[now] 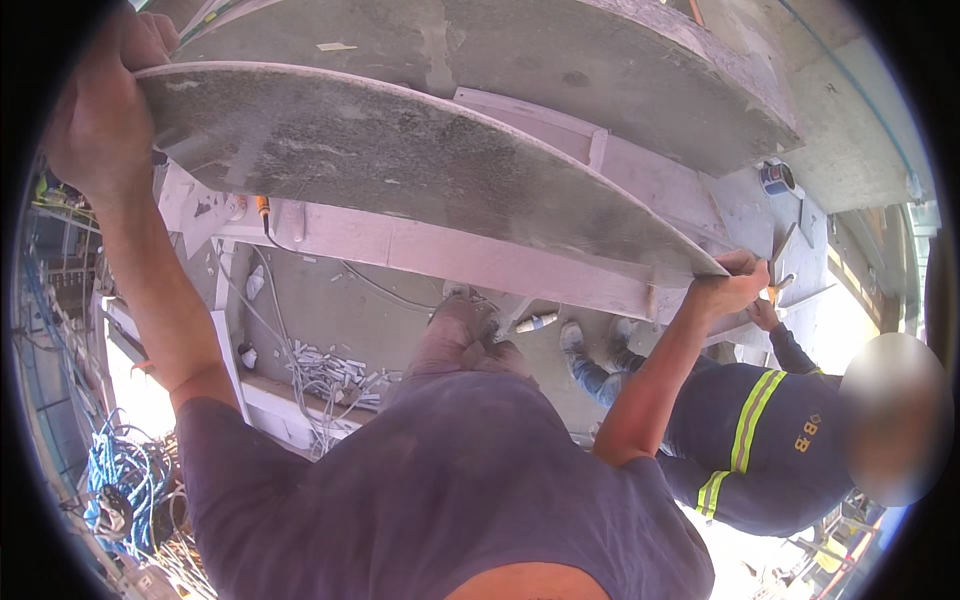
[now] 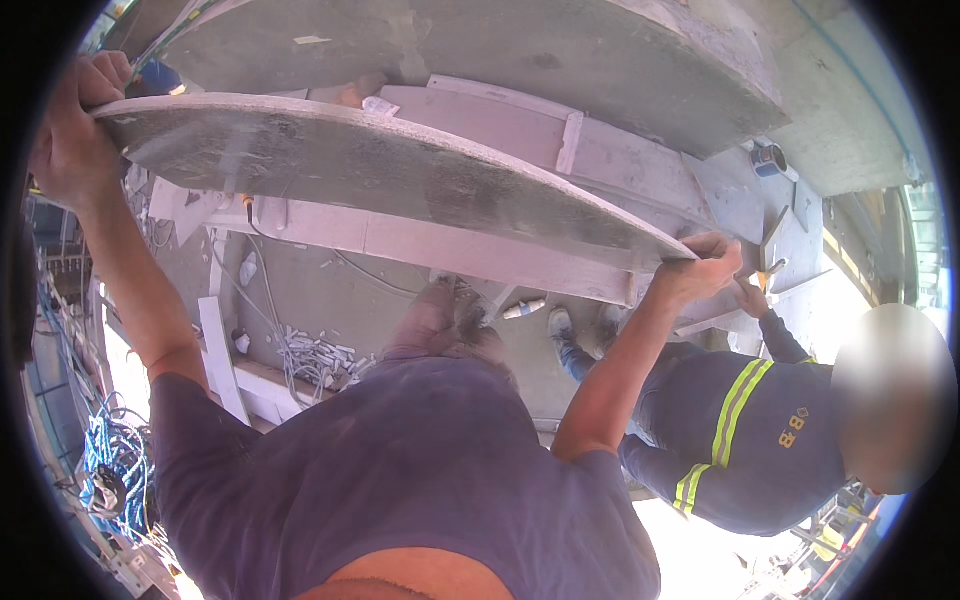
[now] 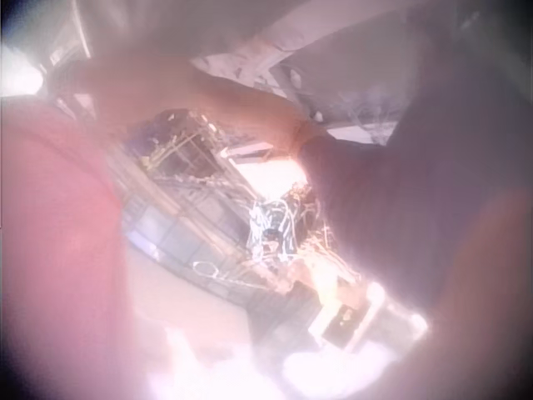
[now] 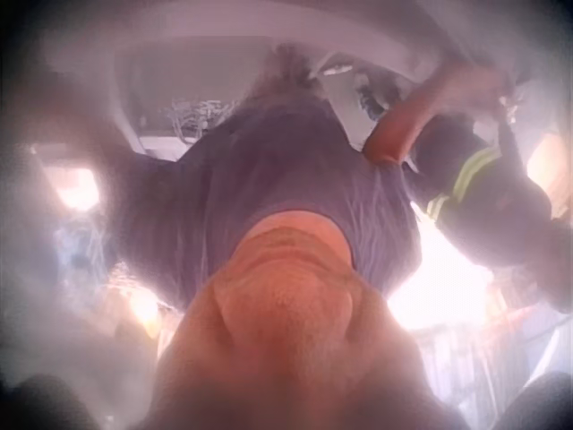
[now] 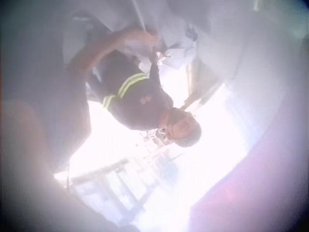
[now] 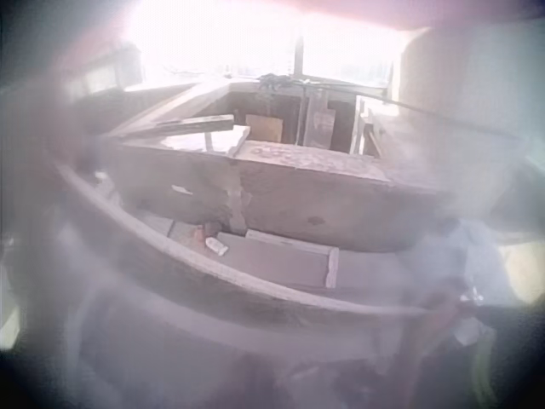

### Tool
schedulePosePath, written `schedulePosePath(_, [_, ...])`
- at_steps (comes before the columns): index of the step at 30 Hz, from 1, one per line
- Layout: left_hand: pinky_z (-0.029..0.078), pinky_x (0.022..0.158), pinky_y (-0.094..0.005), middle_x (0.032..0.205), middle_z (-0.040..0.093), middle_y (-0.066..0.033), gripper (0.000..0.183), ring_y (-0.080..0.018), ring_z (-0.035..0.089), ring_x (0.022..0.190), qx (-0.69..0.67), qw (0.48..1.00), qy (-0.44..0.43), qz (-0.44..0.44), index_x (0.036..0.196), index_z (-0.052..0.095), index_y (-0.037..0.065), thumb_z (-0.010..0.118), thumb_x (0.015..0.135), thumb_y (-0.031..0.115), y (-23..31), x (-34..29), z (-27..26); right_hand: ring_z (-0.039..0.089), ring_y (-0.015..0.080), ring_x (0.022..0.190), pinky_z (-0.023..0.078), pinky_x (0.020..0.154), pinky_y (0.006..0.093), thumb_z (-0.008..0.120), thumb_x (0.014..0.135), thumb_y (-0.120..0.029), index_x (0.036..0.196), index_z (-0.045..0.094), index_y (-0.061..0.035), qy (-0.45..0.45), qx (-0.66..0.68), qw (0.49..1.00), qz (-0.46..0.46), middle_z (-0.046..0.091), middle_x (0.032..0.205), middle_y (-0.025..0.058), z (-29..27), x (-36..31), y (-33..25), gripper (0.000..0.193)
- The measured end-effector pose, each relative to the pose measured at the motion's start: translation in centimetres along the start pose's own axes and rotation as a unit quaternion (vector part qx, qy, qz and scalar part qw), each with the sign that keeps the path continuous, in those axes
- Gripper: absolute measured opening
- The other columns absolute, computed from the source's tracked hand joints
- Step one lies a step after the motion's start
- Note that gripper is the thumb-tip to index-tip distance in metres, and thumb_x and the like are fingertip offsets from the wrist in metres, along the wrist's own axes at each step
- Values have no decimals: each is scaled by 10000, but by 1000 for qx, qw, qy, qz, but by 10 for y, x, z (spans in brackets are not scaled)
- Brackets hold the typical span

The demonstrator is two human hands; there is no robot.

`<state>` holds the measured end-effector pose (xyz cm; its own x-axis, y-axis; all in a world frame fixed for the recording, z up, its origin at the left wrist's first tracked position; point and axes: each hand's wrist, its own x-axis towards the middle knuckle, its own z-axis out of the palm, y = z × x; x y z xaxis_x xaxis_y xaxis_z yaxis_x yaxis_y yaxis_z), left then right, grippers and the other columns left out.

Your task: The person uses a handheld power tool to cut a large rectangular stone slab on a workbench. After cutting, the person lifts the slab and places it against a vertical surface.

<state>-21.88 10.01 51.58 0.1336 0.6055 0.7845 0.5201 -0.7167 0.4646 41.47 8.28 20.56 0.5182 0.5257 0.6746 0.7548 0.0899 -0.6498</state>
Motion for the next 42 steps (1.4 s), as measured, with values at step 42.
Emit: schedulePosePath(42, [435, 695, -467, 559, 283, -75, 637, -297, 401, 449, -241, 736, 500, -388, 623, 275, 174, 368, 1060, 628, -173, -289, -7, 584, 300, 608, 518, 629, 404, 362, 1035, -308, 668, 472, -16, -71, 304, 943, 114, 517, 616, 158, 103, -131, -95, 482])
